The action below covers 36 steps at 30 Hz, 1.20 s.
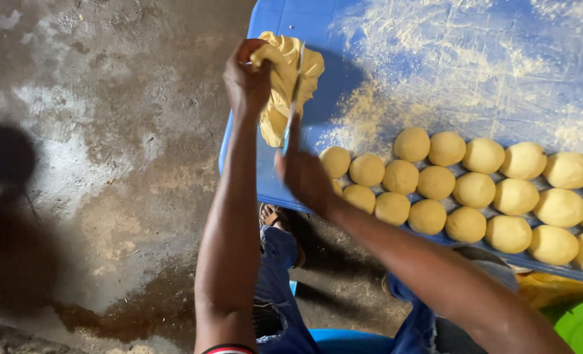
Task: The person cuts small pieces from a large mass of yellow dough using a knife and rolls each piece into a ball by hand. The finished dough balls are placed in rows on a blue tray.
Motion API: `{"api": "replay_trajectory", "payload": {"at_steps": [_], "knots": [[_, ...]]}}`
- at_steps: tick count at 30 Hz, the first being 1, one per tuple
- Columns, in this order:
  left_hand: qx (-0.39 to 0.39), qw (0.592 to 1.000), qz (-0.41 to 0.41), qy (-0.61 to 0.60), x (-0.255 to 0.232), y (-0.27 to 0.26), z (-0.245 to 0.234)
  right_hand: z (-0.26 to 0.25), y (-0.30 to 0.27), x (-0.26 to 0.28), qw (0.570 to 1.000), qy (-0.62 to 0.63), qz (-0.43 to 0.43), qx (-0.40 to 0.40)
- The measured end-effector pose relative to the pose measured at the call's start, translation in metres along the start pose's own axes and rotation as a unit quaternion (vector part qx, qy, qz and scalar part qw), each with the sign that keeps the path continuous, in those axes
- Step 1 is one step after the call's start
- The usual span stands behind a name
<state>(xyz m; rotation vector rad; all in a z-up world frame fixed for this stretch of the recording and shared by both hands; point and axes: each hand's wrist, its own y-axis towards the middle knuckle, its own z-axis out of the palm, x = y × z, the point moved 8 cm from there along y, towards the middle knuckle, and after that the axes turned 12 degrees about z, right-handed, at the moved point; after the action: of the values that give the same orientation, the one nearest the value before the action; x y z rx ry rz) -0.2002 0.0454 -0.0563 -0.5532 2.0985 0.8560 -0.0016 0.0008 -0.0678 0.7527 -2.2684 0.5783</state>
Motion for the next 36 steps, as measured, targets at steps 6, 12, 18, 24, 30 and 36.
{"api": "replay_trajectory", "payload": {"at_steps": [6,12,18,24,30,36], "knots": [[0.155,0.978,-0.123,0.072,0.054,-0.004,-0.047,-0.013,-0.068,0.009,0.988,0.15,-0.014,0.013],[0.23,0.967,-0.02,0.112,0.024,-0.013,-0.028,-0.062,-0.039,0.011,0.981,0.018,-0.152,-0.12],[0.197,0.972,-0.053,0.12,0.023,-0.004,-0.025,-0.046,0.021,0.028,0.989,-0.044,-0.115,-0.082],[0.105,0.982,-0.031,0.156,0.033,-0.003,-0.047,0.015,-0.017,0.038,0.984,-0.139,-0.114,-0.009],[-0.164,0.983,0.067,0.041,0.014,0.025,-0.097,0.014,-0.047,0.003,0.998,-0.032,0.0,0.048],[-0.052,0.959,0.12,-0.25,-0.061,0.013,-0.03,-0.103,0.012,0.006,0.983,0.015,-0.073,-0.167]]}}
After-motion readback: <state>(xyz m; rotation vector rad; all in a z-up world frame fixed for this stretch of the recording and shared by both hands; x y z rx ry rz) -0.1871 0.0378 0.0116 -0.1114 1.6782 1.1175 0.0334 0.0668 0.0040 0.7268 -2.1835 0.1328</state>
